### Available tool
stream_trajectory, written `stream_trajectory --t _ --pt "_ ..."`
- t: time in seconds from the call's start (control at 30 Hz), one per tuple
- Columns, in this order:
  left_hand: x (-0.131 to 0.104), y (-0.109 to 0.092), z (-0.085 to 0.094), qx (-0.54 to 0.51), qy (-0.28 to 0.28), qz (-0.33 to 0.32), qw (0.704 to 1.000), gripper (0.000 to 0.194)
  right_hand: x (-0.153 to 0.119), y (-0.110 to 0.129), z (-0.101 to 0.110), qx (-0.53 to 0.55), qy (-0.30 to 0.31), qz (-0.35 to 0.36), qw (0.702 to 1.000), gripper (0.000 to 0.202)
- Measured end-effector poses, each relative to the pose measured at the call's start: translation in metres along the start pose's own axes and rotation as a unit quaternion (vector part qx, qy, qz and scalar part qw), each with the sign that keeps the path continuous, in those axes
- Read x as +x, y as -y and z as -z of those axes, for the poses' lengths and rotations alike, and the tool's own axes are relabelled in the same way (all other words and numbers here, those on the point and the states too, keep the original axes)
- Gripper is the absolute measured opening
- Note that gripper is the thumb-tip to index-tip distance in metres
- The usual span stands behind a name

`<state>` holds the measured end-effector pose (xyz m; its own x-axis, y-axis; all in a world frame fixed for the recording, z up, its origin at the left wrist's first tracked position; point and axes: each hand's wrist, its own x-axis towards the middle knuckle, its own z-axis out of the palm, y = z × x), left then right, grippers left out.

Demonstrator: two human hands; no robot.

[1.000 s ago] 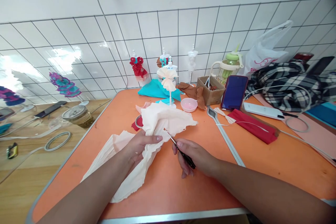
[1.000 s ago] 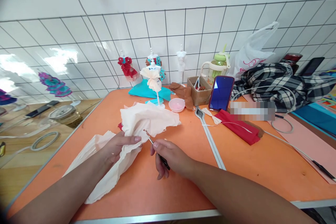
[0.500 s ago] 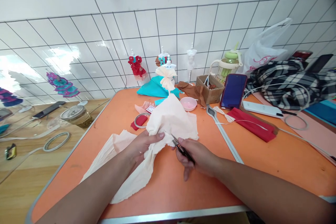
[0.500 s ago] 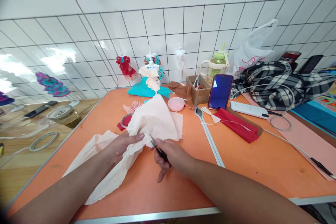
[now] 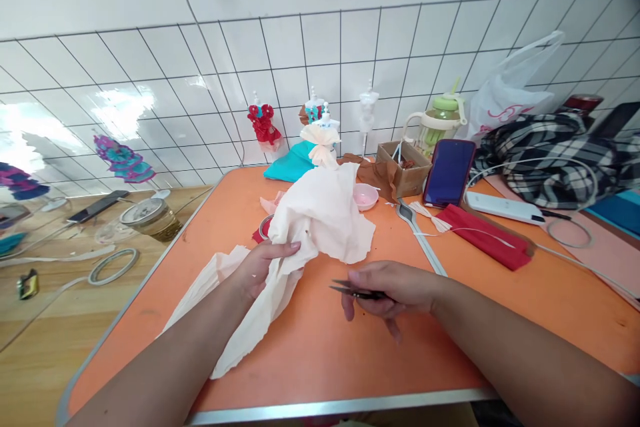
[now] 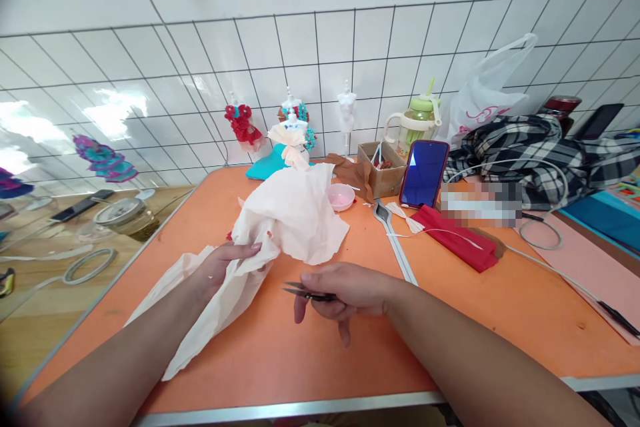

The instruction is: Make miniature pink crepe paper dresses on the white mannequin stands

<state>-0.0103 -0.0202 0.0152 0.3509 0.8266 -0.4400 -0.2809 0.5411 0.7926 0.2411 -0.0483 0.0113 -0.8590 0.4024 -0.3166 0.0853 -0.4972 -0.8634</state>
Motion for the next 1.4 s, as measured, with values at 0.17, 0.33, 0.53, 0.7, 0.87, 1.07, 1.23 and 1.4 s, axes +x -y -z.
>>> stream_trajectory --t 0.17,0.33,0.53,0.7,0.87,1.07,1.23,1.4 --pt "0.000 0.001 -0.006 0.048 -0.019 -0.011 0.999 0.019 0.008 -0.009 -0.014 0.059 -0.028 0.095 0.993 0.049" --pt "-0.006 0.005 -0.016 0.072 0.067 -0.003 0.995 0.022 0.018 -0.017 -0.014 -0.025 -0.130 0.080 0.988 0.050" --pt "-0.007 0.006 -0.016 0.111 0.073 -0.039 0.990 0.026 0.021 -0.022 -0.017 -0.042 -0.122 0.087 0.988 0.047" --pt "-0.006 0.008 -0.017 0.131 0.079 -0.027 0.988 0.025 0.026 -0.027 -0.021 -0.023 -0.142 0.094 0.985 0.046" --pt "-0.005 0.011 -0.018 0.124 0.054 -0.035 0.990 0.030 0.026 -0.028 -0.026 -0.003 -0.126 0.101 0.987 0.044" --pt "-0.007 0.011 -0.023 0.119 0.068 -0.043 0.990 0.037 0.025 -0.029 -0.029 0.008 -0.108 0.086 0.990 0.046" --pt "-0.009 0.012 -0.026 0.119 0.084 -0.030 0.989 0.029 0.028 -0.031 -0.026 0.012 -0.141 0.091 0.986 0.049" --pt "-0.010 0.013 -0.025 0.114 0.110 -0.021 0.987 0.041 0.030 -0.033 -0.026 0.015 -0.148 0.089 0.985 0.047"
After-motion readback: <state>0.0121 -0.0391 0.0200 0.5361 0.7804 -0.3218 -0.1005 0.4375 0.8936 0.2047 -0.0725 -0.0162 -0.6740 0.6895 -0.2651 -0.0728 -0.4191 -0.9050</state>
